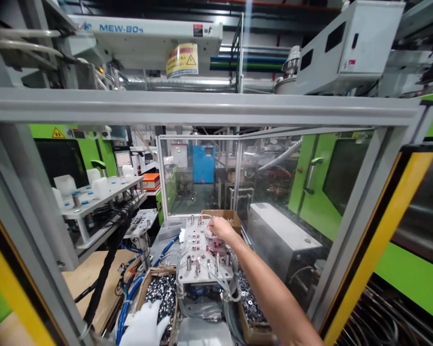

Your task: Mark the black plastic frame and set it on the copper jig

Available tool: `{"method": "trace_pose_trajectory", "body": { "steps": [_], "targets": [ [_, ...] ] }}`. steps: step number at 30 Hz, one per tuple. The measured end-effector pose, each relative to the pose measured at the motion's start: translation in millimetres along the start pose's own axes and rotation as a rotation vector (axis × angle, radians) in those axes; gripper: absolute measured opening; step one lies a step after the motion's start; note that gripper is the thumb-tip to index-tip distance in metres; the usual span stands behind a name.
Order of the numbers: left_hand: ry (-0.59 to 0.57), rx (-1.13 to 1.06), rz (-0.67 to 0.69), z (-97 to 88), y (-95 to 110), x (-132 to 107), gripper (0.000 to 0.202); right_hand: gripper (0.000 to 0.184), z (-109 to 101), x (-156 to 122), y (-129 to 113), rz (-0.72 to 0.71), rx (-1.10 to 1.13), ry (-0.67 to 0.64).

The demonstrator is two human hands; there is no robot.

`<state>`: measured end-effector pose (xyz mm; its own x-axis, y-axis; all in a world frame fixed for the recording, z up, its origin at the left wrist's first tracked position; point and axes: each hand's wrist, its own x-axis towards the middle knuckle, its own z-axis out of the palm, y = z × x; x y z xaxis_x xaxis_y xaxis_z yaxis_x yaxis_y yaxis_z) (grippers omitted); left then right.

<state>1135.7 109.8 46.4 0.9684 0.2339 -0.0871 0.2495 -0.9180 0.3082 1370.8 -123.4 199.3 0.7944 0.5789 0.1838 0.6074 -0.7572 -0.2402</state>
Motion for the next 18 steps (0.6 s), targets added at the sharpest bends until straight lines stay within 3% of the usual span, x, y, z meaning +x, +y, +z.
{"method": "trace_pose_trajectory", "body": {
  "steps": [3,9,18],
  "targets": [
    [-0.140,0.117,-0.051,7.4,-2,15,0.057,0.026,15,16,7,0.027,-0.032,-0.010],
    [-0.214,0.010,-0.054,9.2,-1,17,0.038,0.023,26,21,8,0.052,-0.098,-0.039],
    [-0.170,-0.047,-0.008,31.9,-16,27,0.033,0.021,27,24,9,0.061,-0.174,-0.112]
  ]
}}
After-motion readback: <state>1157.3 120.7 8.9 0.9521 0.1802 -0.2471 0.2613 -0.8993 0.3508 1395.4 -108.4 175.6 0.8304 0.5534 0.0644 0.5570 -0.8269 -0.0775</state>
